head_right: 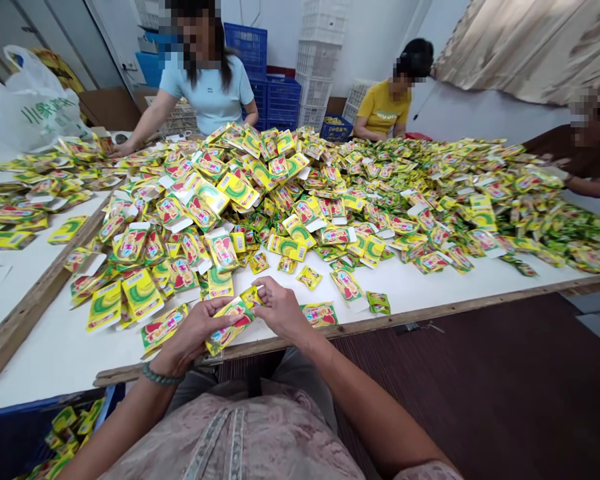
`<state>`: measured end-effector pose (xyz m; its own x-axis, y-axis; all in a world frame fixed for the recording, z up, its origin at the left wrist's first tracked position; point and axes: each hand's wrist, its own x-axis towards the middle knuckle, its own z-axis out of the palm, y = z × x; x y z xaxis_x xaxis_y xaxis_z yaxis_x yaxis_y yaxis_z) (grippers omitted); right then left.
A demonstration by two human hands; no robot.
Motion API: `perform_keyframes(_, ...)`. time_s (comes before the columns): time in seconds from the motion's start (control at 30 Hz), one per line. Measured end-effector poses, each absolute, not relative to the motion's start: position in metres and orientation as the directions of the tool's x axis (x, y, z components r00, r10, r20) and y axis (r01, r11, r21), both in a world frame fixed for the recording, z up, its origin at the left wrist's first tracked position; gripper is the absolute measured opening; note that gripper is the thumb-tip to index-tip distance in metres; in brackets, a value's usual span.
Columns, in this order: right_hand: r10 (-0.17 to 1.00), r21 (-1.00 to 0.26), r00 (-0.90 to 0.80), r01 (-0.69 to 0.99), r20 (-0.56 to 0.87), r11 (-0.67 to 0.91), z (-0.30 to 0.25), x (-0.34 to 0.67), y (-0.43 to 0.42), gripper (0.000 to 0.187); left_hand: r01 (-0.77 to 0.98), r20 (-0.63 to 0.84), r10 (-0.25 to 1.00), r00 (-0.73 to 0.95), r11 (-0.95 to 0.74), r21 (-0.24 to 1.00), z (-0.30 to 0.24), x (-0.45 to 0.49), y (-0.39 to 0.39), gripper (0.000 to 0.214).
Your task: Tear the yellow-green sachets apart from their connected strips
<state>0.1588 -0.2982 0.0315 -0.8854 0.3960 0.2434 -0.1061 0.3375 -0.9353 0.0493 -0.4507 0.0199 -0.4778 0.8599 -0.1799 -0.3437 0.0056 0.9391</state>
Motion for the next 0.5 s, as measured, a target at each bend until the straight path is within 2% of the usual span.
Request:
perform_keyframes(0.1, 0.437, -0.946, -0.865, -0.119, 0.248, 0.301, 0.035, 0.158, -0.299, 0.022, -0.268, -0.147, 0.826, -0.544, -0.005, 0.963, 0.021, 0.05, -0.451, 0.042)
perform_keyframes(0.17, 0.444, -0.917, -0.848, -0.111, 0.288, 0.383, 0.036, 0.155, -0.302, 0.012, -0.222, -0.119, 0.802, -0.586, -0.018, 0.975, 0.02, 0.05, -0.452, 0.042)
perform_keyframes(0.23, 0.394, -0.89, -0.872, -0.095, 0.29, 0.446, 0.036, 0.153, -0.306, 0.011, -0.215, -0.114, 0.777, -0.619, -0.028, 0.976, 0.018, 0.048, -0.452, 0.042)
perform_keyframes(0.3, 0.381, -0.887, -0.877, -0.098, 0.292, 0.452, 0.036, 0.151, -0.31, 0.016, -0.242, -0.137, 0.753, -0.644, -0.029, 0.97, 0.017, 0.047, -0.453, 0.043)
perform_keyframes(0.43, 0.468, -0.882, -0.81, -0.123, 0.354, 0.455, 0.039, 0.15, -0.319, 0.041, -0.283, -0.141, 0.722, -0.677, -0.079, 0.956, 0.016, 0.045, -0.456, 0.049)
perform_keyframes(0.5, 0.45, -0.883, -0.825, -0.119, 0.342, 0.454, 0.04, 0.148, -0.323, 0.047, -0.275, -0.125, 0.7, -0.703, -0.106, 0.956, 0.016, 0.046, -0.458, 0.048)
